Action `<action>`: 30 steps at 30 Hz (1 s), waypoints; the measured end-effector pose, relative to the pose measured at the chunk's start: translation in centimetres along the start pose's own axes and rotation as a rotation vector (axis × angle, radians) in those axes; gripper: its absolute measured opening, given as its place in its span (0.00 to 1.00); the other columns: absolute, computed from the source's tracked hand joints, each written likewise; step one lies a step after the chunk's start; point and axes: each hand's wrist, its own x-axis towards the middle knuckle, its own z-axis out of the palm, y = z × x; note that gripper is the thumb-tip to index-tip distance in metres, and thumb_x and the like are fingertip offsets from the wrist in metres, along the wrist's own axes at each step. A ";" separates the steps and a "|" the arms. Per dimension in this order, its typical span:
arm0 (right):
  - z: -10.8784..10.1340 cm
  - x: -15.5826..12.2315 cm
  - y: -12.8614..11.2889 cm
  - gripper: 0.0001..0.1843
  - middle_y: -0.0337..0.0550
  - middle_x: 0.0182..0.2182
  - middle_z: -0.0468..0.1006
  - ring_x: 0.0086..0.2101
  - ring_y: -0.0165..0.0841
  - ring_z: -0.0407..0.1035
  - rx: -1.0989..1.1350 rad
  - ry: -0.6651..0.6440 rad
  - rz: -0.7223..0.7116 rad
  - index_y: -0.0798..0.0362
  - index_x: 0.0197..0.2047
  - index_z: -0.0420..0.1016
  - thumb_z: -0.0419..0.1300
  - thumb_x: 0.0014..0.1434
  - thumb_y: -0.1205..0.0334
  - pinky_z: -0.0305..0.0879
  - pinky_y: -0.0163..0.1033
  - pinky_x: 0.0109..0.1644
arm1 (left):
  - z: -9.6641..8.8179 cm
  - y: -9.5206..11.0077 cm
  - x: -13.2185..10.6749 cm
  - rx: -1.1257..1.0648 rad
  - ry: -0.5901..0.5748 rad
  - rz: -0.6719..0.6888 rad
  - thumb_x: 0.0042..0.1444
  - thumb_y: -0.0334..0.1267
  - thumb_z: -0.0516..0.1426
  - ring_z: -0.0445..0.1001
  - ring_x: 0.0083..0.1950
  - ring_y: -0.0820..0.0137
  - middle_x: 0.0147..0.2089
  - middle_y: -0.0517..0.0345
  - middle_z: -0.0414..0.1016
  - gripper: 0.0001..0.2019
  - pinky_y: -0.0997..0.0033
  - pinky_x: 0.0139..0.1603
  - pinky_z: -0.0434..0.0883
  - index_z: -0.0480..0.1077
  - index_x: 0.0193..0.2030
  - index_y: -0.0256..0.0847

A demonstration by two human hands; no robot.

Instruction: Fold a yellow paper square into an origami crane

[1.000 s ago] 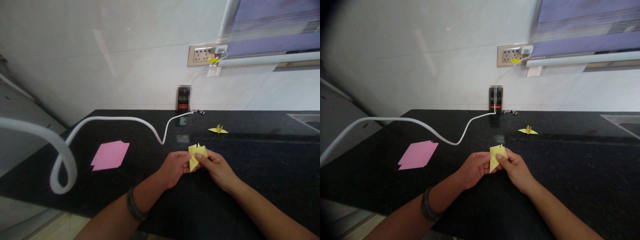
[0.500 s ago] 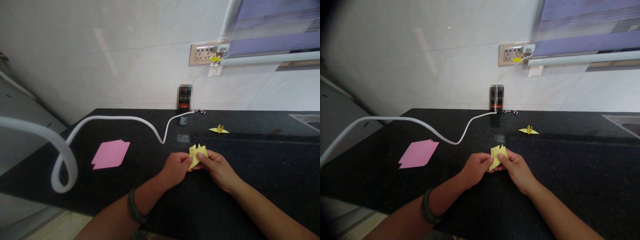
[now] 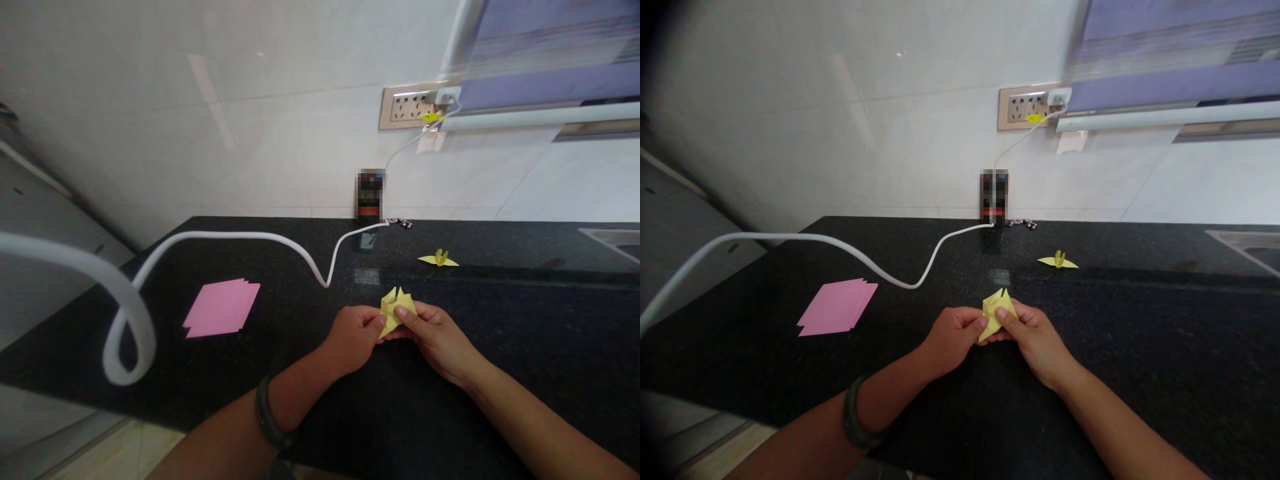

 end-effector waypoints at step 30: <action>-1.1 -1.1 -1.1 0.20 0.46 0.37 0.65 0.39 0.38 0.61 -0.944 -0.107 -0.604 0.48 0.49 0.67 0.55 0.52 0.58 0.60 0.44 0.41 | -0.2 0.9 0.1 -0.801 -0.105 -0.271 0.45 0.50 0.55 0.69 0.27 0.73 0.27 0.52 0.70 0.19 0.71 0.32 0.65 0.69 0.31 0.31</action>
